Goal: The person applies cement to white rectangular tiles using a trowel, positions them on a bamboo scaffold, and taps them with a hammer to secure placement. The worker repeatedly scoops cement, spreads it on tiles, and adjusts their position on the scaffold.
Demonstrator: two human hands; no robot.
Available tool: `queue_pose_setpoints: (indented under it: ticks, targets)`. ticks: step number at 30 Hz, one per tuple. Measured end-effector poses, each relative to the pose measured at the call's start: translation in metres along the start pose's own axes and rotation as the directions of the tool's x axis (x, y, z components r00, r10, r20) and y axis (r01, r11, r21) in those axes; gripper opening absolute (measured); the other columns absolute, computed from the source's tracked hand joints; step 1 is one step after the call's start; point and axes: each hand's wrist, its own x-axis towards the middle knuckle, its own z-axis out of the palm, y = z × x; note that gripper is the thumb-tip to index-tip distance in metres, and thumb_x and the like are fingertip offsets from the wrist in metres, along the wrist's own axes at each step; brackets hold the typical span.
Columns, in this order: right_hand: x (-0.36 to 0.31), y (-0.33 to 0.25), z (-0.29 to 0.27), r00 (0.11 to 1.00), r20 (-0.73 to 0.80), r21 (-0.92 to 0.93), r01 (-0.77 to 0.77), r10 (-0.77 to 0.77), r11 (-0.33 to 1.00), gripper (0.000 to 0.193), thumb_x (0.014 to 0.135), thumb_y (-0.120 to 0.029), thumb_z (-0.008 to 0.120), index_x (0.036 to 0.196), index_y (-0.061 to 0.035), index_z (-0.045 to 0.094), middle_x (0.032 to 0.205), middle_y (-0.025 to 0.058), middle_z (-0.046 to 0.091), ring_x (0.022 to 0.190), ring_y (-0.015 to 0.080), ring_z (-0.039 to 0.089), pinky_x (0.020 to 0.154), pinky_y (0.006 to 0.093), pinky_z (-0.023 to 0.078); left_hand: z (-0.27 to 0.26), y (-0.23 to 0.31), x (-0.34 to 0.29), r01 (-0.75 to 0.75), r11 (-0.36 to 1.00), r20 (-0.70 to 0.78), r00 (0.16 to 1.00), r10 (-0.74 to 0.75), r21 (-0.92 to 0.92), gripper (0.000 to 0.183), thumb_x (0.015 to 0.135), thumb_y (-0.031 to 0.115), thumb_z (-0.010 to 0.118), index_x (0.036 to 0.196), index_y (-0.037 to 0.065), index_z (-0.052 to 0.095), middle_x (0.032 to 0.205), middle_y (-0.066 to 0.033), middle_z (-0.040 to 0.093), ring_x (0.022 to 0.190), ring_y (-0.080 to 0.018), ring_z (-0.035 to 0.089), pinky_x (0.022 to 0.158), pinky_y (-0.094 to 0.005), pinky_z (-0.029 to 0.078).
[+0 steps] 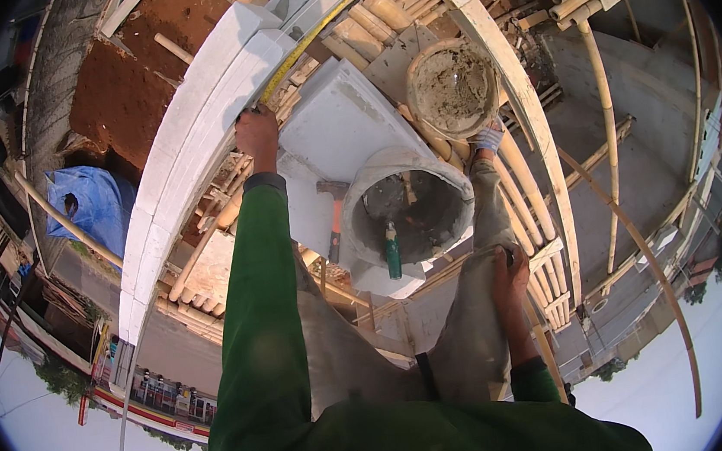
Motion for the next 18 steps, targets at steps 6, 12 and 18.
queue_pose_setpoints:
  ticks: [6, 12, 18]
  targets:
    - [0.004, 0.001, 0.005, 0.995, -0.043, -0.055, 0.093, -0.095, 0.994, 0.035, 0.1, -0.03, 0.062, 0.106, 0.0042, 0.066, 0.104, 0.0256, 0.065, 0.105, 0.0429, 0.06, 0.093, 0.0505, 0.047, 0.003, 0.002, 0.007, 0.052, 0.999, 0.032, 0.998, -0.051, -0.012, 0.054, 0.091, 0.049, 0.065, 0.117, 0.004, 0.077, 0.118, -0.0261, 0.073, 0.111, -0.0424, 0.072, 0.097, -0.0517, 0.057]
    - [0.005, 0.006, 0.007, 0.999, -0.024, -0.093, 0.021, -0.023, 0.995, 0.035, 0.098, -0.029, 0.064, 0.104, 0.005, 0.065, 0.105, 0.0227, 0.066, 0.108, 0.0415, 0.059, 0.096, 0.0495, 0.045, 0.0, 0.004, 0.005, 0.021, 0.997, 0.018, 1.0, -0.023, 0.079, 0.052, 0.09, 0.05, 0.067, 0.112, 0.004, 0.078, 0.116, -0.0225, 0.075, 0.107, -0.039, 0.074, 0.095, -0.0485, 0.059]
    - [0.007, 0.013, 0.011, 1.0, -0.022, -0.139, 0.008, -0.011, 0.99, 0.037, 0.097, -0.029, 0.064, 0.108, 0.0057, 0.066, 0.112, 0.0221, 0.067, 0.113, 0.0415, 0.058, 0.1, 0.0506, 0.045, -0.005, 0.007, 0.001, 0.024, 0.995, -0.004, 1.0, -0.024, 0.095, 0.055, 0.09, 0.05, 0.067, 0.12, 0.005, 0.077, 0.12, -0.0208, 0.075, 0.112, -0.0378, 0.072, 0.099, -0.048, 0.057]
